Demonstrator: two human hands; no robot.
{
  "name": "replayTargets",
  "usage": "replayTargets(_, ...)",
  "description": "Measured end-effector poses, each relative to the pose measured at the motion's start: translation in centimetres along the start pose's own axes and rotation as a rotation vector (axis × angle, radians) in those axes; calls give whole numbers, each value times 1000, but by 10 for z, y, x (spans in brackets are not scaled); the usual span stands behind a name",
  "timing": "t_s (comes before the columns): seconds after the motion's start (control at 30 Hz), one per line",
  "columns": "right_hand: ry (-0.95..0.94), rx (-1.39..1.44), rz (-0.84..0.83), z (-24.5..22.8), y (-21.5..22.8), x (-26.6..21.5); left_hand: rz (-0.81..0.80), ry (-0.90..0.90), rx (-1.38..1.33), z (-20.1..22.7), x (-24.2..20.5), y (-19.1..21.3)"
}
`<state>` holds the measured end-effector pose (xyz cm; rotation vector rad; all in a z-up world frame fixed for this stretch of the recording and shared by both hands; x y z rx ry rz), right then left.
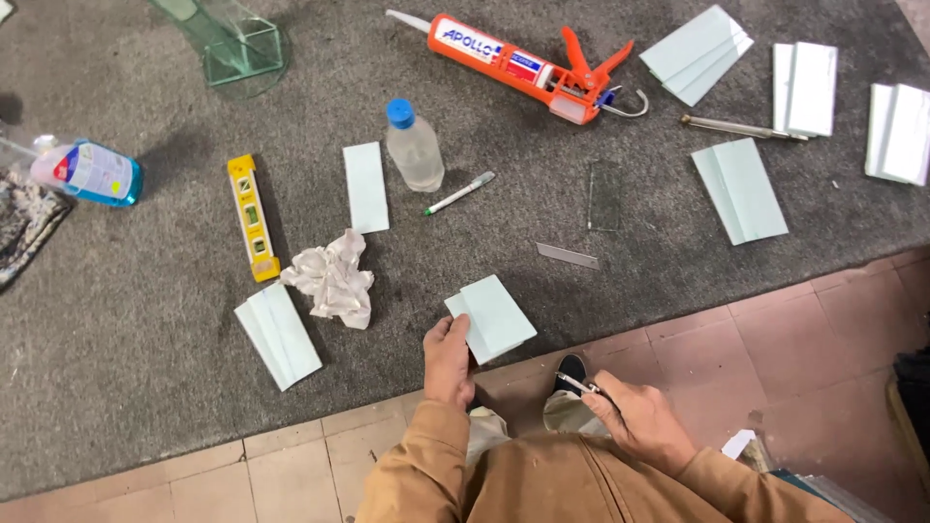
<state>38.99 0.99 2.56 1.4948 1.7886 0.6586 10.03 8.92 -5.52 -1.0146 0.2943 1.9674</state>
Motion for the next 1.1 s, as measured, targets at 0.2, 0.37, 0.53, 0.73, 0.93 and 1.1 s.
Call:
replayTargets(0.2,267,-188,137,-84,51,16,-74,14,114,33,0,-12)
replayTargets(0.37,345,-348,127,-127,73,40,-90,4,43,50,27,-20)
replayTargets(0.53,344,-355,128,-143,82,63,-67,-29,-95,71,51,-22)
replayTargets(0.73,341,-277,210,-177,89,81,-34,-11,-36,96,37,-40)
replayTargets(0.93,137,-137,187,-159,91,86,-147,-172,62,115,12,-52)
replayTargets(1.1,-105,-150,70,-115,87,72,-152,-431,396,113,11,-52)
Point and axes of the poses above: each hand's wrist, its own x-axis towards the middle knuckle, its own y-axis out of the back of the hand, z = x × y, the point moved 9 cm from there along x, towards the middle knuckle, and after that the axes turned 5 degrees about z, right-handed, at the moved point
